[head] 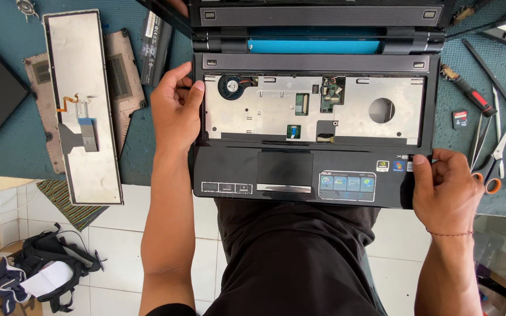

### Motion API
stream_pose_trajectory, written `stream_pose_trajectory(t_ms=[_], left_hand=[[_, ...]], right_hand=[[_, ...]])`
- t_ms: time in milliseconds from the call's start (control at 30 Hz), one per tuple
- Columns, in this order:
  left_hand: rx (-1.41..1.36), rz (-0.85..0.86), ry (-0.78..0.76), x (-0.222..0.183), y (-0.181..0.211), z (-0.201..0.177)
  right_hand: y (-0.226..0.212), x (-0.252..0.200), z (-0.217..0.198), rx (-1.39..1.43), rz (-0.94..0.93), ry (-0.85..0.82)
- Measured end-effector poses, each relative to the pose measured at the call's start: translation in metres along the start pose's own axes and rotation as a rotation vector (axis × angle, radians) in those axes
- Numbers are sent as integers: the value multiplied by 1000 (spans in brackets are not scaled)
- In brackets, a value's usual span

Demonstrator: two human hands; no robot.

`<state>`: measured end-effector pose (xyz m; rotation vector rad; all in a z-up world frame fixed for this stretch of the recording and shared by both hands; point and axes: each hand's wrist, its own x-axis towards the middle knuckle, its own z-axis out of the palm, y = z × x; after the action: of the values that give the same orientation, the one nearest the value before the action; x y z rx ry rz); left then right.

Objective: The person unscrews internal components of a laptop using a screwdriver, uses a prying tool to detach parts of the casing, and lifts the internal frame away from the bottom shell.

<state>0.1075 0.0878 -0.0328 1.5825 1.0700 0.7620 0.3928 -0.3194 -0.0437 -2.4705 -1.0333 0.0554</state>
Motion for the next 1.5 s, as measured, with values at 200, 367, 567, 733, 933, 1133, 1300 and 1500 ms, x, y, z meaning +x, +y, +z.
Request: stream_pose_trajectory(t_ms=[200,367,567,733,933,1133,1300,1500], left_hand=[[-53,-49,3,-2,5,-1],[-51,-11,-10,-1,1,-1],[-85,-36,-15,-3,-1,-2],[-135,-24,-1,-4,-5,-3],[-121,-51,1,-6,-2,-3],[-106,-33,-6,-7,0,-2],[-64,-12,16,-5,-1,-1],[-98,11,28,-3,-10,0]], right_hand=[[-15,10,-19,229,261,-106],[-21,15,-21,299,356,-151],[-10,15,-11,304,267,-123],[-12,15,-15,329,306,-136],[-11,13,-14,349,312,-138],[-8,10,-10,330,308,-123],[-10,7,-8,290,284,-93],[2,4,-2,-25,59,-70]])
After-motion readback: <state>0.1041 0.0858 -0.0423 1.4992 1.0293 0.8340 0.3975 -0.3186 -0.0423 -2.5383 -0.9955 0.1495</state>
